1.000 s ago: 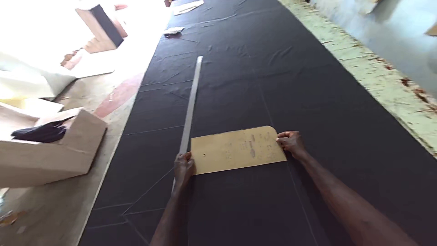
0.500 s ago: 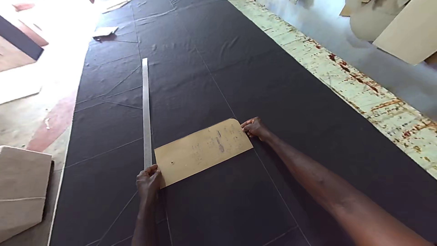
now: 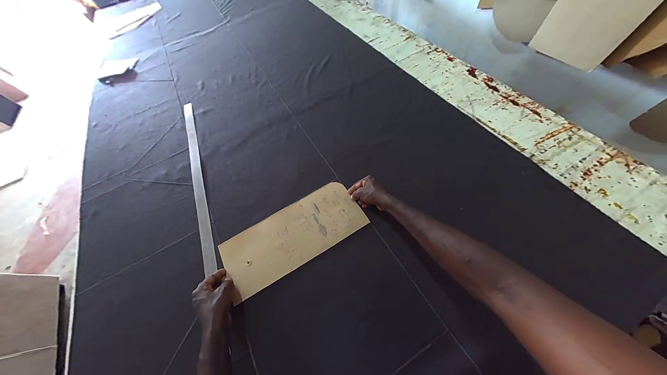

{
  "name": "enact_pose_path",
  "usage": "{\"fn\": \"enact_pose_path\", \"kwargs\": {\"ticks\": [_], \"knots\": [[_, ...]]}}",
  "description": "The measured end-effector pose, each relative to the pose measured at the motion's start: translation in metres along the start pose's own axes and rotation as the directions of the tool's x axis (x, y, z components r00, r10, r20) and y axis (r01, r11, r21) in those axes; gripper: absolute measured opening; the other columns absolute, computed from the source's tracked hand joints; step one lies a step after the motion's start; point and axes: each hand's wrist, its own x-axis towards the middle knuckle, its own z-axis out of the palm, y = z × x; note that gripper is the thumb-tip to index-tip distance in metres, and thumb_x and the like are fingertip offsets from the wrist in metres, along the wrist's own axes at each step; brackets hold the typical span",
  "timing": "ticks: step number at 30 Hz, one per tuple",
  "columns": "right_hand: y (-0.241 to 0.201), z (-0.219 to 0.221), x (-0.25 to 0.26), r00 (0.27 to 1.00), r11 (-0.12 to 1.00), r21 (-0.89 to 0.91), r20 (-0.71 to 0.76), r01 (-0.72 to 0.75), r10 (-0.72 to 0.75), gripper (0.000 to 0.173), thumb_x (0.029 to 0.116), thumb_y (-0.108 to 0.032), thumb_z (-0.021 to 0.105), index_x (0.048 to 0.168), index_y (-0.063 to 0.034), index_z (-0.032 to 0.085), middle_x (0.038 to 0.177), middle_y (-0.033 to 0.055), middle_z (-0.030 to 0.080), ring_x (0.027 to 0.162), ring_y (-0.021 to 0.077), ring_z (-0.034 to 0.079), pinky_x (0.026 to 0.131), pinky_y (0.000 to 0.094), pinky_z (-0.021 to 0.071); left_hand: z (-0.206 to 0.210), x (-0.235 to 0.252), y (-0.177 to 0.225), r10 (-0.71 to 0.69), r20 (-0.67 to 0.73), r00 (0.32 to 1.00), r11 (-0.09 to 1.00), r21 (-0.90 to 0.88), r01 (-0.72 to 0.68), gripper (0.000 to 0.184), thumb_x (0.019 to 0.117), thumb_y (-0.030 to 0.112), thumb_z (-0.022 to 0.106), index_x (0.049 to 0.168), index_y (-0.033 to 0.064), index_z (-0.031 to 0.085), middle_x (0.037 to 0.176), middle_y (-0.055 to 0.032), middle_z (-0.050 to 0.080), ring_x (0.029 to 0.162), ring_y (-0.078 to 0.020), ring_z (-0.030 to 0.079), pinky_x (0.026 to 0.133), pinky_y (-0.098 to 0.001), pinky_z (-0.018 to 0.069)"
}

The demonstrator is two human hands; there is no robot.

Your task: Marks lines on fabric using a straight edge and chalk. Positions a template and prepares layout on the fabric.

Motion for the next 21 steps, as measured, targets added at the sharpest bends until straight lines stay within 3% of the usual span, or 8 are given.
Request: {"fn": "enact_pose_path", "kwargs": {"ticks": [6,10,14,17,21], "knots": [[0.006,0.005,0.005,0.995,0.974,-0.21,-0.034,0.086,-0.095,0.023,0.0895,-0.011,0.064,0.108,-0.0082,0.078,0.082,0.0114,0.071,0.063,0.0207,0.065,0.061,0.0437,0.0568,0.004,0.004,-0.003,0.017,-0.017,1.0,0.996,0.085,-0.016,0.027,0.0921,0.006,0.068,0.118,0.0022,0.072,0.115,-0.0196,0.069,0.105,-0.0316,0.066,0.092,-0.0558,0.0526],[0.007,0.007,0.004,0.985,0.948,-0.28,-0.038,0.153,-0.17,0.02,0.0884,-0.011,0.064,0.103,-0.0074,0.078,0.083,0.0116,0.072,0.068,0.0231,0.068,0.063,0.0472,0.0566,0.005,0.0,0.003,0.014,-0.027,1.0,0.988,0.153,-0.01,0.026,0.0936,0.006,0.066,0.118,0.003,0.072,0.112,-0.0192,0.069,0.103,-0.0326,0.065,0.091,-0.0569,0.0518],[0.008,0.009,0.003,0.969,0.895,-0.398,-0.054,0.201,-0.242,0.015,0.0877,-0.014,0.066,0.094,-0.0073,0.078,0.089,0.0121,0.073,0.085,0.0285,0.071,0.074,0.0572,0.0553,0.008,-0.007,0.016,0.077,-0.01,0.997,0.952,0.298,-0.071,0.026,0.0968,0.008,0.064,0.12,0.0013,0.071,0.119,-0.0236,0.066,0.112,-0.0383,0.063,0.099,-0.0596,0.0488],[0.007,0.014,0.0,0.954,0.852,-0.47,-0.063,0.229,-0.291,0.013,0.0903,-0.015,0.066,0.091,-0.0057,0.076,0.093,0.0137,0.072,0.091,0.0307,0.069,0.077,0.0584,0.0543,0.012,-0.013,0.026,0.127,-0.021,0.992,0.913,0.393,-0.109,0.024,0.0977,0.006,0.061,0.118,-0.0013,0.071,0.118,-0.0262,0.065,0.112,-0.0421,0.062,0.099,-0.0615,0.0486],[0.009,0.014,0.0,0.949,0.833,-0.503,-0.072,0.232,-0.307,0.015,0.0914,-0.016,0.065,0.093,-0.0064,0.077,0.095,0.0138,0.073,0.093,0.0312,0.07,0.08,0.0585,0.0549,0.017,-0.015,0.037,0.078,-0.036,0.996,0.903,0.426,-0.055,0.023,0.0973,0.003,0.06,0.117,-0.0009,0.071,0.117,-0.0258,0.065,0.112,-0.042,0.063,0.098,-0.0604,0.0496]]}}
